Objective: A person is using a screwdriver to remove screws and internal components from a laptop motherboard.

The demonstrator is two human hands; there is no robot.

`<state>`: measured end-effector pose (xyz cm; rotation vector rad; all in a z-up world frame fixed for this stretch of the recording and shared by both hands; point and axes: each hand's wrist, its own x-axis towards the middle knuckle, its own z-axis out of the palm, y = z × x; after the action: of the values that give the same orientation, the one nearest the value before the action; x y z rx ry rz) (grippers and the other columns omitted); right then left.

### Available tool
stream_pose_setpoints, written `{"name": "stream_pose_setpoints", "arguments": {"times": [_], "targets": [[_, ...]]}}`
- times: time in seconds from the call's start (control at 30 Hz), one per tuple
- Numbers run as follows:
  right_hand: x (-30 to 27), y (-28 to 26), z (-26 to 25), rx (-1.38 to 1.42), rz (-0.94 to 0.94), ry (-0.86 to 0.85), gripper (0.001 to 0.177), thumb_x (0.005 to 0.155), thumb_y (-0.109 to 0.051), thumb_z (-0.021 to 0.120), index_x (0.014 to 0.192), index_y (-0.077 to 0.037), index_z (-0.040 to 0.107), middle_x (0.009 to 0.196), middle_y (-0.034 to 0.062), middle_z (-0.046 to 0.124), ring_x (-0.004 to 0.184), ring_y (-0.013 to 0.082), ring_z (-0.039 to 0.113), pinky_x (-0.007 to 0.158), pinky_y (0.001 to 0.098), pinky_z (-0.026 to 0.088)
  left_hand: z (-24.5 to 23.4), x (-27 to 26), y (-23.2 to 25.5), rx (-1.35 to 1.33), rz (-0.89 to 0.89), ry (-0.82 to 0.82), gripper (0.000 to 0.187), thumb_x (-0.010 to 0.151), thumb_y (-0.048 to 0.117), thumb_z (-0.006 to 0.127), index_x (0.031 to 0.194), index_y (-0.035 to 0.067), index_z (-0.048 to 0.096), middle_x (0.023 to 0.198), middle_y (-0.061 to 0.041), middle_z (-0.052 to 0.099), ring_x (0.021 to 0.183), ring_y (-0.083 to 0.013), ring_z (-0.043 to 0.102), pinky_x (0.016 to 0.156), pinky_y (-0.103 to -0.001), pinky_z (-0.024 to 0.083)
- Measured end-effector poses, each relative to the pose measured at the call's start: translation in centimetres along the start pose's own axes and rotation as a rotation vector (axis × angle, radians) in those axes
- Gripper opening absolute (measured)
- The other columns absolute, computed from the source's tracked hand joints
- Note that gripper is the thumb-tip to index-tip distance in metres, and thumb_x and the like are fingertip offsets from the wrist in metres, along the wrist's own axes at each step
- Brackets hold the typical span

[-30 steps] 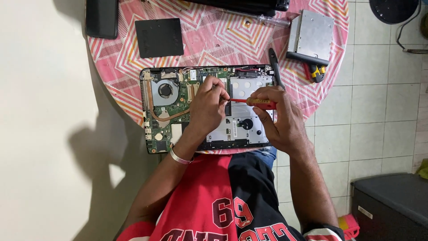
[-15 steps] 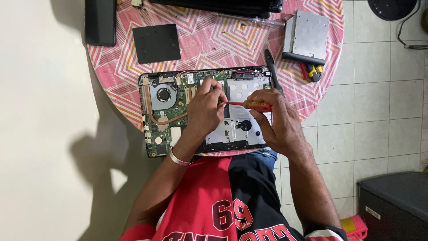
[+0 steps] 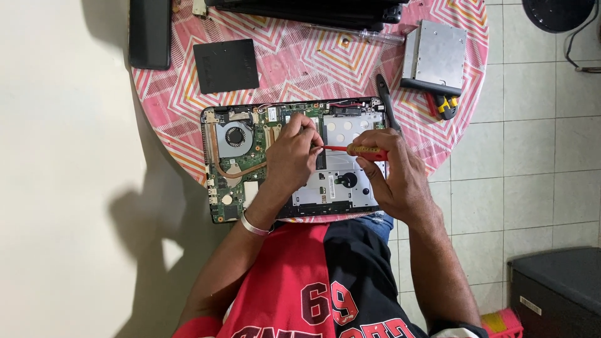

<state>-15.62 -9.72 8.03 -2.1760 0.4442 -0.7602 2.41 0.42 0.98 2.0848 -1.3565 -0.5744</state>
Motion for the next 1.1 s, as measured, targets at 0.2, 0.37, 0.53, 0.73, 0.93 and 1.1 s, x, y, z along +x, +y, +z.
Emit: {"name": "stream_pose_setpoints", "arguments": {"times": [0.2, 0.37, 0.53, 0.73, 0.93, 1.1], "targets": [[-0.5, 0.4, 0.2, 0.002, 0.016, 0.019, 0.021, 0.101, 0.002, 0.062, 0.120, -0.001, 0.055, 0.112, 0.0221, 0.069, 0.103, 0.0463, 0.071, 0.087, 0.0595, 0.056, 1.4, -0.1, -1.1, 0.140, 0.119, 0.089, 0.011, 0.086, 0.008, 0.078, 0.083, 0.012, 0.068, 0.106, -0.003, 0.055, 0.102, -0.0283, 0.069, 0.084, -0.038, 0.060], [-0.4, 0.1, 0.2, 0.003, 0.006, 0.024, 0.022, 0.100, 0.002, 0.062, 0.121, -0.001, 0.055, 0.113, 0.0228, 0.068, 0.104, 0.0460, 0.071, 0.091, 0.0595, 0.056, 1.1, -0.1, -1.1, 0.131, 0.140, 0.078, 0.013, 0.087, 0.009, 0.078, 0.082, 0.013, 0.066, 0.105, -0.001, 0.053, 0.101, -0.0258, 0.067, 0.082, -0.036, 0.059], [-0.5, 0.2, 0.3, -0.016, 0.001, 0.018, 0.021, 0.100, 0.001, 0.061, 0.121, -0.001, 0.056, 0.113, 0.0231, 0.068, 0.104, 0.0458, 0.071, 0.090, 0.0581, 0.056, 0.2, 0.1, -0.6, 0.032, 0.033, -0.035, 0.008, 0.089, 0.009, 0.075, 0.084, 0.011, 0.069, 0.106, -0.002, 0.055, 0.105, -0.0270, 0.066, 0.086, -0.040, 0.059], [-0.5, 0.7, 0.5, -0.026, -0.010, 0.018, 0.021, 0.099, -0.003, 0.065, 0.118, -0.002, 0.057, 0.111, 0.0197, 0.069, 0.102, 0.0439, 0.071, 0.085, 0.0556, 0.057, 0.1, 0.0, -0.3, -0.016, -0.014, -0.041, 0.009, 0.089, 0.007, 0.073, 0.083, 0.012, 0.069, 0.105, -0.002, 0.054, 0.107, -0.0297, 0.066, 0.088, -0.044, 0.057], [-0.4, 0.7, 0.8, -0.036, -0.012, 0.014, 0.021, 0.099, 0.000, 0.065, 0.119, -0.001, 0.059, 0.109, 0.0233, 0.069, 0.100, 0.0447, 0.072, 0.085, 0.0544, 0.058, 0.4, -0.1, -0.1, 0.013, -0.005, -0.004, 0.010, 0.087, 0.007, 0.075, 0.082, 0.013, 0.068, 0.105, -0.002, 0.054, 0.106, -0.0304, 0.066, 0.087, -0.044, 0.057], [0.2, 0.3, 0.4, -0.092, -0.019, -0.016, 0.019, 0.098, -0.003, 0.068, 0.116, -0.002, 0.062, 0.104, 0.0204, 0.068, 0.093, 0.0432, 0.072, 0.072, 0.0511, 0.060, -0.1, -0.3, 0.2, 0.033, 0.031, 0.010, 0.012, 0.087, 0.006, 0.076, 0.082, 0.014, 0.068, 0.104, -0.003, 0.054, 0.106, -0.0312, 0.067, 0.087, -0.044, 0.058]]}}
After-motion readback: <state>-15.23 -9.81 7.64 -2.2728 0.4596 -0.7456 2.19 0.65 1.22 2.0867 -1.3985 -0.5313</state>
